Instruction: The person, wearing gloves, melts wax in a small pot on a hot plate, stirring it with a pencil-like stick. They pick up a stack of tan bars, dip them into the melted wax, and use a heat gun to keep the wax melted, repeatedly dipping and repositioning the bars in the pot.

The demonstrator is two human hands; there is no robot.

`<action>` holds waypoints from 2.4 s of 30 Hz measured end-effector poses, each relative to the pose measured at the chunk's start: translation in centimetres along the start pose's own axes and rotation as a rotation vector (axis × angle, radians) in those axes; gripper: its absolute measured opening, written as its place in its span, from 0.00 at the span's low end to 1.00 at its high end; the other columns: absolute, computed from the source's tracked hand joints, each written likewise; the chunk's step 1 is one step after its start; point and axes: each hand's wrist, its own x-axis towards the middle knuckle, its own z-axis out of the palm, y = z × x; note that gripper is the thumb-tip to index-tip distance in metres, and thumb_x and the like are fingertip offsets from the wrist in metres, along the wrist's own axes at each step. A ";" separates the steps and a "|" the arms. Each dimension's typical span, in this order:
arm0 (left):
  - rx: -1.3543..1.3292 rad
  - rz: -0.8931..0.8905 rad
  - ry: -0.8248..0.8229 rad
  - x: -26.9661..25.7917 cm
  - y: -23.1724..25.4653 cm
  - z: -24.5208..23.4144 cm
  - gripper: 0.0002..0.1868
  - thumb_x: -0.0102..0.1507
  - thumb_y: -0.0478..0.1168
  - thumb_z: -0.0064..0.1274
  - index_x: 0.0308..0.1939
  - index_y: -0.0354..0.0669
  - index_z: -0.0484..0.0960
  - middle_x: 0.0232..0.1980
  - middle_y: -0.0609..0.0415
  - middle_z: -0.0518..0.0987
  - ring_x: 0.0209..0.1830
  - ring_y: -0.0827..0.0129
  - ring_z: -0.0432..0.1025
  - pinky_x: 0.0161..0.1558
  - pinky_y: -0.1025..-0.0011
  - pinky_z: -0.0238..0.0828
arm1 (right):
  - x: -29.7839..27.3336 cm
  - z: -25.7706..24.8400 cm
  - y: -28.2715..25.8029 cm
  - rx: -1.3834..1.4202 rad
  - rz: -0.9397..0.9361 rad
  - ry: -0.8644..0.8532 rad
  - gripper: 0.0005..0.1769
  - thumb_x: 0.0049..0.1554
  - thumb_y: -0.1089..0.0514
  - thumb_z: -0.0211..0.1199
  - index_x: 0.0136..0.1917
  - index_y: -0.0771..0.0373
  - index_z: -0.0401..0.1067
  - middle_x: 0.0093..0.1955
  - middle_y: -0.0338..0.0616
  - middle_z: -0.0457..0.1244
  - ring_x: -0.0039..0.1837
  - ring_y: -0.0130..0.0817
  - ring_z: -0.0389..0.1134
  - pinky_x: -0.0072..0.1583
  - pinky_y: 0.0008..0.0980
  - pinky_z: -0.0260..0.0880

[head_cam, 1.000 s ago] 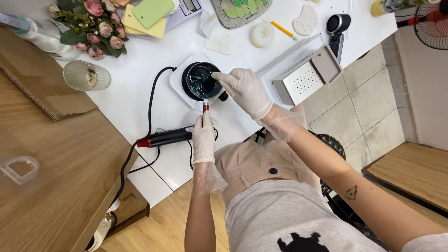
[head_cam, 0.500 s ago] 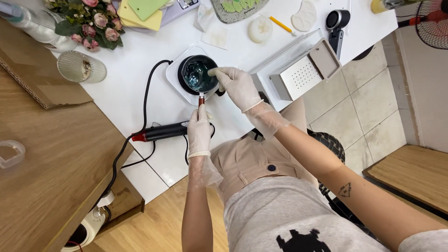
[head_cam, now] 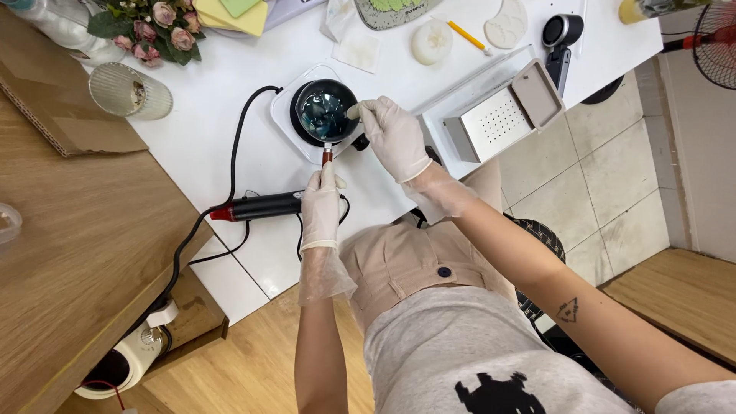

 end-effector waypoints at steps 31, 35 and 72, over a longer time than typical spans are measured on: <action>0.173 0.100 0.018 0.0 0.4 -0.5 0.25 0.70 0.57 0.44 0.26 0.44 0.76 0.20 0.66 0.58 0.21 0.78 0.53 0.26 0.75 0.50 | 2.1 -1.9 -0.1 0.063 -0.201 -0.212 0.13 0.65 0.57 0.60 0.62 0.55 0.77 0.49 0.46 0.65 0.49 0.39 0.69 0.51 0.34 0.72; 0.193 0.094 0.037 0.3 0.1 -0.9 0.26 0.69 0.58 0.45 0.25 0.44 0.76 0.20 0.65 0.60 0.21 0.77 0.55 0.27 0.75 0.53 | 2.3 -2.6 1.4 -0.003 -0.533 -0.399 0.13 0.61 0.57 0.64 0.60 0.52 0.78 0.53 0.47 0.66 0.51 0.44 0.68 0.52 0.38 0.72; 0.232 0.121 0.061 0.1 0.1 -0.8 0.26 0.67 0.59 0.46 0.27 0.42 0.79 0.23 0.56 0.70 0.26 0.70 0.62 0.36 0.73 0.62 | 1.9 -1.5 -0.4 0.109 0.060 -0.210 0.12 0.65 0.54 0.58 0.54 0.59 0.79 0.41 0.48 0.68 0.45 0.46 0.71 0.49 0.40 0.72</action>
